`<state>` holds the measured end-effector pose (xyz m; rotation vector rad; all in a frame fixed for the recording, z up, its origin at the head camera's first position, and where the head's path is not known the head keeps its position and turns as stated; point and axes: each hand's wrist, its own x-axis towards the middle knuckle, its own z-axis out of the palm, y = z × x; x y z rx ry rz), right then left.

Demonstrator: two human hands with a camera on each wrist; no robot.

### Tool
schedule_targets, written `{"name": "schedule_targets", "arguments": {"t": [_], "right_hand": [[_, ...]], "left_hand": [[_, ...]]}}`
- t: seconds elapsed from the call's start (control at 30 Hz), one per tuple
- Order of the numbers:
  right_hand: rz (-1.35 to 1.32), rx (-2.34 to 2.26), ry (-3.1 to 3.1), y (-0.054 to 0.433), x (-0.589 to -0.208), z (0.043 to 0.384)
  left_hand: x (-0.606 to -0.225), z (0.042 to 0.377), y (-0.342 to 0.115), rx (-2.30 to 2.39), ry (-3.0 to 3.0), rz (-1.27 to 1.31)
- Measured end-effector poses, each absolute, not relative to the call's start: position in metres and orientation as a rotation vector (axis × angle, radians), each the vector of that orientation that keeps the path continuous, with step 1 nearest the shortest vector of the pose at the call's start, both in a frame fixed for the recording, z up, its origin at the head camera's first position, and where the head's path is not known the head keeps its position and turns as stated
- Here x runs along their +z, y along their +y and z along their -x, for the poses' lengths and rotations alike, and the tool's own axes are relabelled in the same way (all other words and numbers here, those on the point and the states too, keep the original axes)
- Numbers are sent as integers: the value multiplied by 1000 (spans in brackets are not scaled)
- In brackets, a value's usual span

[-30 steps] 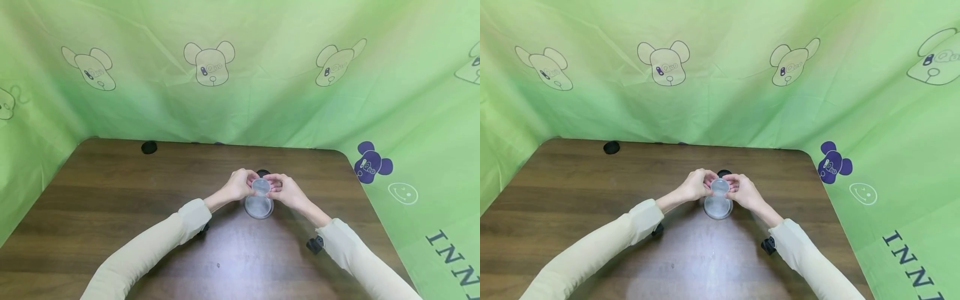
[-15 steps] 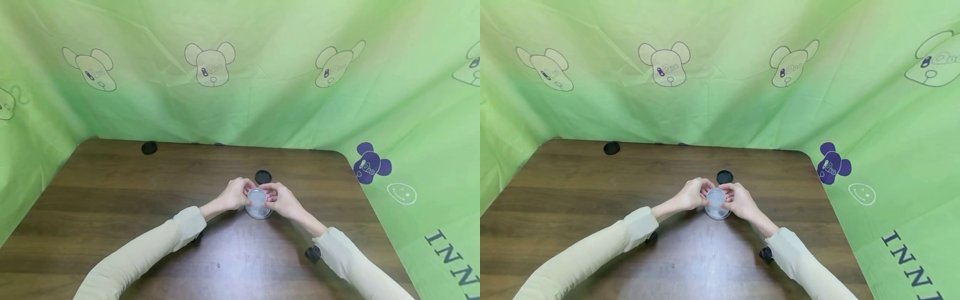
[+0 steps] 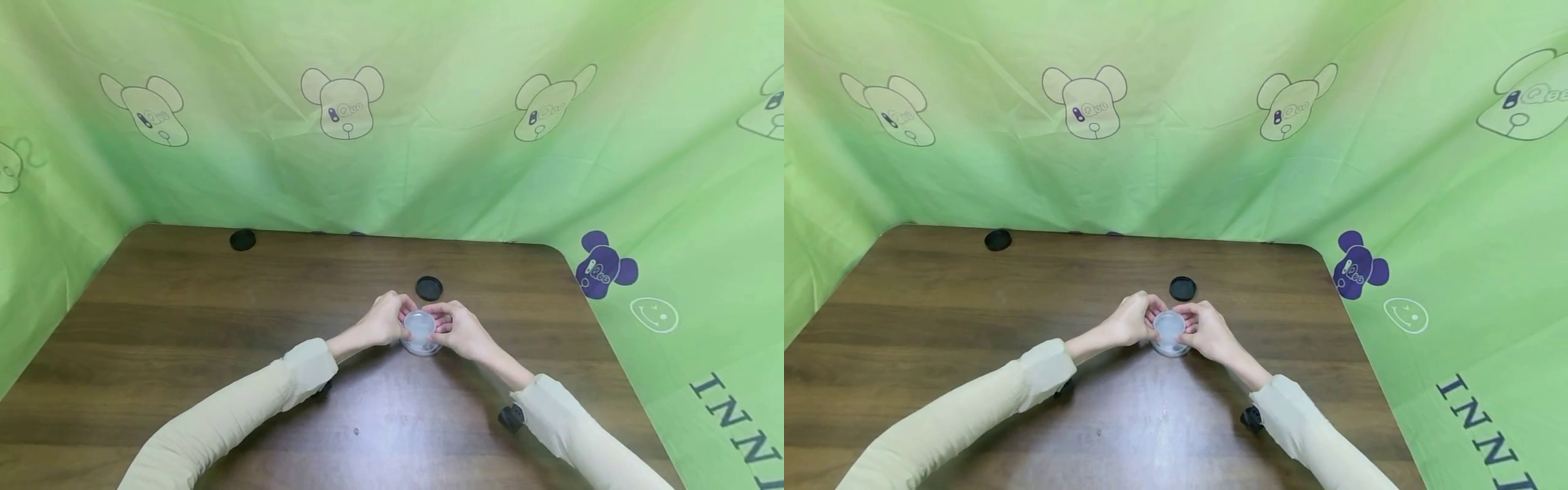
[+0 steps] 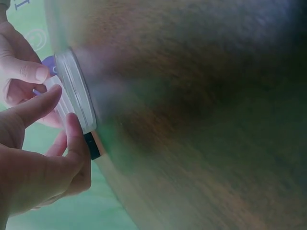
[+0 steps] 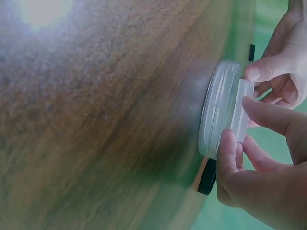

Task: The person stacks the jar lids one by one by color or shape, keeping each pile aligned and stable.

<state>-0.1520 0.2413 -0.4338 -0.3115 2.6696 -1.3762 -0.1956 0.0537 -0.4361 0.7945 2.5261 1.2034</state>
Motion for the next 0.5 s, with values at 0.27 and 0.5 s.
{"name": "schedule_targets", "arguments": {"t": [0.27,0.5], "right_hand": [[327,-1332,2696,240,-435,152],[374,-1285,2717,239,-435,153]], "left_hand": [[-440,194,53,1195,2538,-802],[-442,193,52,1209,2533,-822]]}}
